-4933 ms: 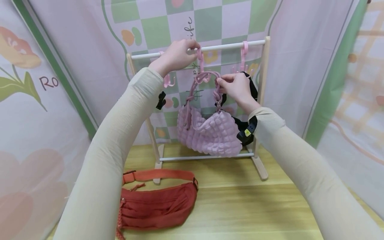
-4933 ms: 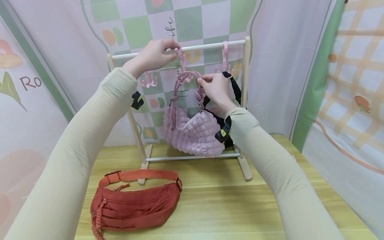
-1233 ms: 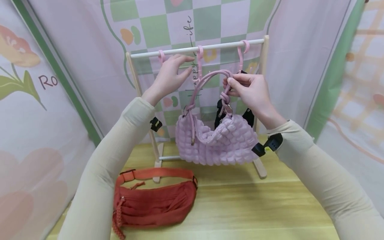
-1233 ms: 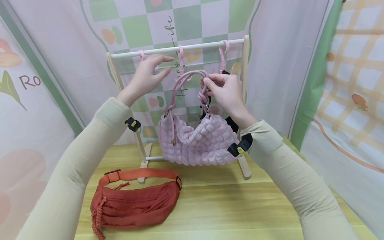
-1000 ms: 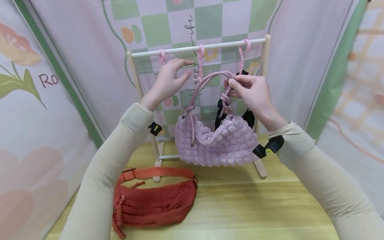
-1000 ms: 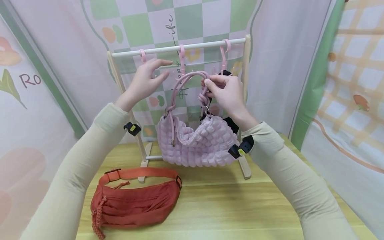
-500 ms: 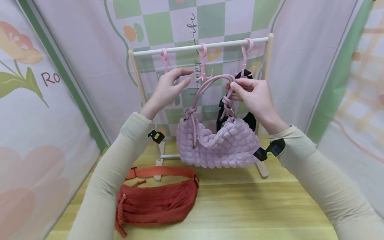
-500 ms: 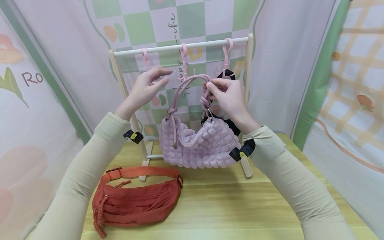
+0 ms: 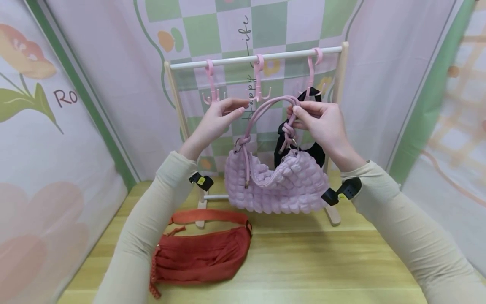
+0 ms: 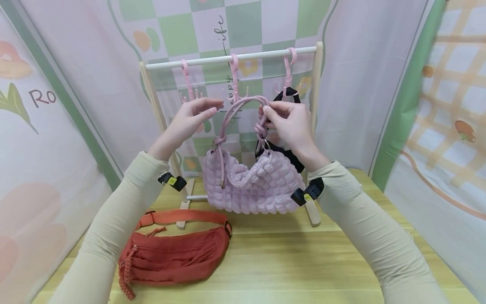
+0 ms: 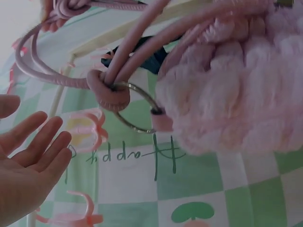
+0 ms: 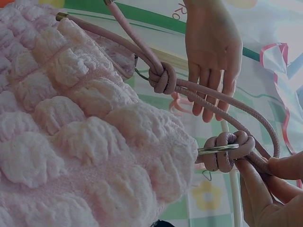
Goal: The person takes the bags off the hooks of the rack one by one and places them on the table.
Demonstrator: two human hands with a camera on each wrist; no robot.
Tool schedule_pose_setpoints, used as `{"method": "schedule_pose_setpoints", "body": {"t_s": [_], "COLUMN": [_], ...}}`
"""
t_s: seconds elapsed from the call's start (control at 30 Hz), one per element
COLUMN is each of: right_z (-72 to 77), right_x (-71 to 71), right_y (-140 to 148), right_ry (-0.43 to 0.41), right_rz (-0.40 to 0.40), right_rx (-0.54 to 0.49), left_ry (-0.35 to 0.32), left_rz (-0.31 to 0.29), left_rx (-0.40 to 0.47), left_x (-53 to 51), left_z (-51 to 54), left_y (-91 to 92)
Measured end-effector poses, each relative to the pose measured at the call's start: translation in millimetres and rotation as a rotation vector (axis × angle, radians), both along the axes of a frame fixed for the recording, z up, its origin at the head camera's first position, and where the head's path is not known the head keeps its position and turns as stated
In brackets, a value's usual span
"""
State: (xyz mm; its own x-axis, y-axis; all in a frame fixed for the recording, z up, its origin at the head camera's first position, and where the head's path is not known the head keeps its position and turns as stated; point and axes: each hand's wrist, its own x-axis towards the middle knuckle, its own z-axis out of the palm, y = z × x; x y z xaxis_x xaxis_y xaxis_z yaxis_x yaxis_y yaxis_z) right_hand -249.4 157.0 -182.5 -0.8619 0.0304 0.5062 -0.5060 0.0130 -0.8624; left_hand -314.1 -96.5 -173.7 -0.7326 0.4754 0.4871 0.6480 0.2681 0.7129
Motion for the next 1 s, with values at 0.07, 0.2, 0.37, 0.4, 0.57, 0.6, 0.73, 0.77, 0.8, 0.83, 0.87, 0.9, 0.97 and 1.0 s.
{"method": "schedule_pose_setpoints", "body": {"t_s": [0.07, 0.2, 0.37, 0.4, 0.57, 0.6, 0.73, 0.77, 0.8, 0.83, 0.87, 0.9, 0.97, 1.0], "right_z": [-0.4, -1.3, -2.6, -2.8, -3.9, -4.1, -4.8, -5.0, -5.1, -5.2, -5.4, -5.6, -6.1, -6.3], "right_x": [0.1, -0.4, -0.9, -1.0, -1.1, -1.1, -1.1, -1.1, -1.1, -1.0, -0.8, -0.8, -0.4, -0.2], "right_y": [-0.2, -0.1, 0.9, 1.0, 1.3, 1.4, 2.2, 2.5, 2.8, 3.1, 3.5, 3.9, 4.8, 5.3], "right_ry": [0.0, 0.002, 0.012, 0.014, 0.015, 0.014, 0.012, 0.013, 0.013, 0.015, 0.017, 0.018, 0.02, 0.021], "right_rz": [0.002, 0.006, 0.004, 0.003, 0.01, 0.013, 0.012, 0.008, 0.002, -0.003, -0.008, -0.008, -0.01, -0.008], "right_rx": [-0.005, -0.013, -0.014, -0.014, -0.03, -0.035, -0.043, -0.039, -0.033, -0.027, -0.019, -0.018, -0.012, -0.013], "left_ry": [-0.004, -0.024, -0.058, -0.066, -0.12, -0.132, -0.162, -0.168, -0.173, -0.172, -0.171, -0.172, -0.175, -0.176], "left_rz": [-0.001, 0.001, -0.017, -0.023, -0.031, -0.031, -0.024, -0.024, -0.023, -0.02, -0.021, -0.023, -0.028, -0.032], "left_rx": [-0.009, -0.023, -0.035, -0.038, -0.057, -0.063, -0.075, -0.072, -0.07, -0.069, -0.066, -0.064, -0.058, -0.055], "left_x": [1.2, 2.6, 3.5, 3.7, 3.5, 3.5, 4.7, 5.0, 5.3, 5.4, 5.6, 5.5, 5.8, 6.1], "left_z": [-1.7, -6.3, -13.5, -14.8, -20.9, -21.8, -25.3, -26.1, -27.0, -27.6, -28.0, -28.4, -28.5, -28.3], "left_y": [0.7, 2.2, 5.2, 6.0, 11.3, 12.6, 16.8, 17.6, 18.1, 18.6, 18.9, 19.1, 19.4, 19.5]}}
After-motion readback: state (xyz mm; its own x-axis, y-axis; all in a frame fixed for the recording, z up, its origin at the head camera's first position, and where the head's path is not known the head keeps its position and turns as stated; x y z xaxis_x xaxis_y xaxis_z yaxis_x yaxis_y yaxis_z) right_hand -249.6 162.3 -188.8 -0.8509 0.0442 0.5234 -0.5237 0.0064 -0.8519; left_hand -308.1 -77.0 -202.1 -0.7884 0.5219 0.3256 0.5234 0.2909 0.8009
